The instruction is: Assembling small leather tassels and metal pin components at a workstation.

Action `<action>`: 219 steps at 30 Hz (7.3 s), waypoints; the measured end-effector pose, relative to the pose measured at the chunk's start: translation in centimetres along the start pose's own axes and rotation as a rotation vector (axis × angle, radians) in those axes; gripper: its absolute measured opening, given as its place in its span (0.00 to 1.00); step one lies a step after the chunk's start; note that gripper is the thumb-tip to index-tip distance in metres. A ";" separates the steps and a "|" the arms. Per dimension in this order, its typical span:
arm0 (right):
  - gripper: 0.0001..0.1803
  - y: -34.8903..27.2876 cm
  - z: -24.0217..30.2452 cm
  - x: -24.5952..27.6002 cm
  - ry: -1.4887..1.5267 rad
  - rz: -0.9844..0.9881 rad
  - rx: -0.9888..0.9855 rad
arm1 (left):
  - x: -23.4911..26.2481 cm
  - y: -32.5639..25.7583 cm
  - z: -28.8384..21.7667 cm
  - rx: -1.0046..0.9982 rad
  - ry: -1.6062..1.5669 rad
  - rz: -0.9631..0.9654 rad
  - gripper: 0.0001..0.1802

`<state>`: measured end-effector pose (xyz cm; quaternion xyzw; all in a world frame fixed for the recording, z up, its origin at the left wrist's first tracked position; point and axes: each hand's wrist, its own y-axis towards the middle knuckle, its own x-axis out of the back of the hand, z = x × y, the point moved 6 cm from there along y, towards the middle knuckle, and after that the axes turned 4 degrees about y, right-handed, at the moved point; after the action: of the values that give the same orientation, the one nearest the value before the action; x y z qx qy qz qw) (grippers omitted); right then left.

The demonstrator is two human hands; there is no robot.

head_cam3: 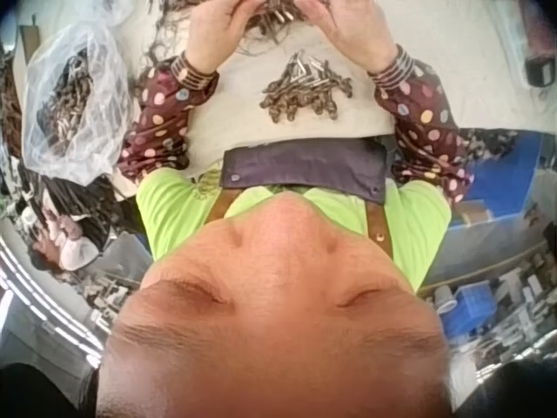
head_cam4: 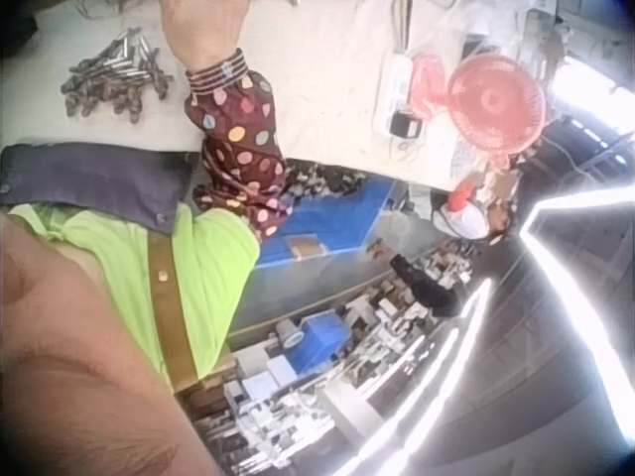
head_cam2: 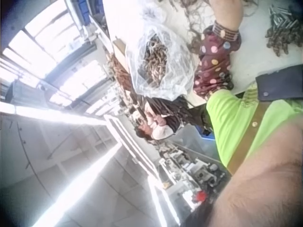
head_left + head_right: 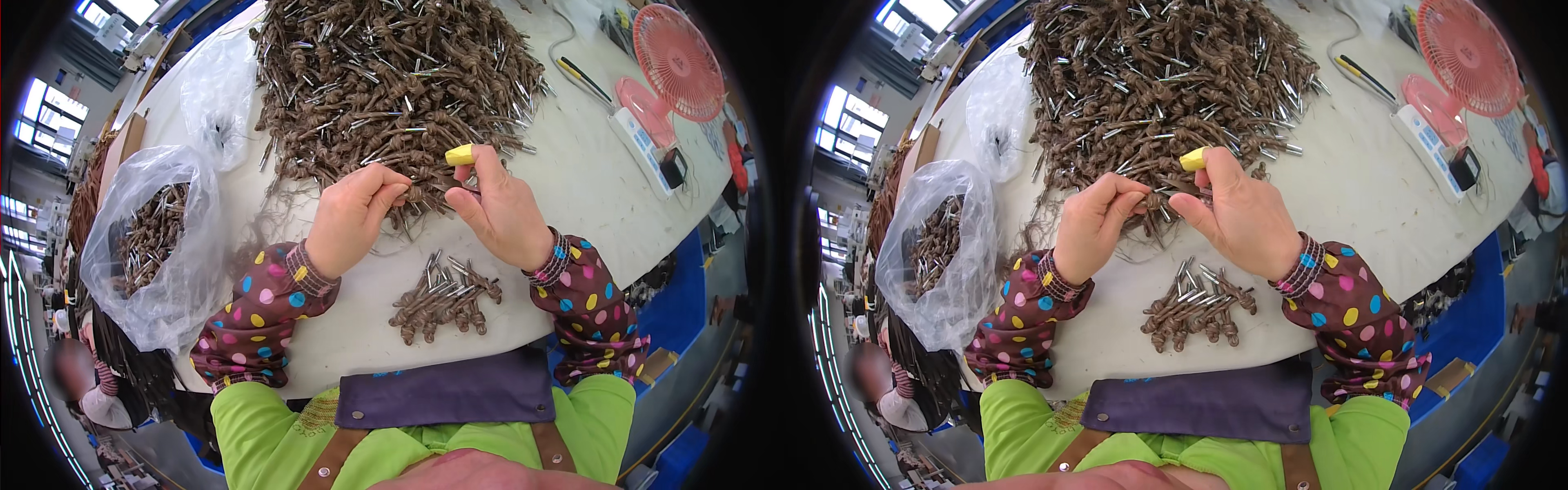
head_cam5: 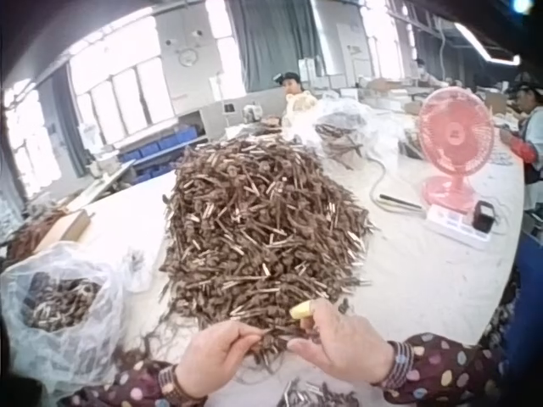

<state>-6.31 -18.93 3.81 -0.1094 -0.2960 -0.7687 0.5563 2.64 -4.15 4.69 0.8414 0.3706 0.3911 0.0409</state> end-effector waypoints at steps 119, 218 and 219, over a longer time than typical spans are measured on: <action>0.11 0.3 -0.5 -0.4 0.308 -0.130 0.012 | 0.3 0.4 0.0 0.053 -0.292 -0.020 0.17; 0.17 -1.1 2.8 0.2 -0.252 -0.024 0.586 | -1.3 -0.3 1.0 0.290 -0.239 0.586 0.11; 0.17 -1.2 3.0 0.2 -0.262 -0.034 0.616 | -1.5 -0.5 1.1 0.359 -0.355 0.616 0.11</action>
<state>-7.99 -17.09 5.86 -0.0290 -0.5852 -0.6316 0.5076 2.47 -4.57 2.86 0.9614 0.1507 0.1626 -0.1627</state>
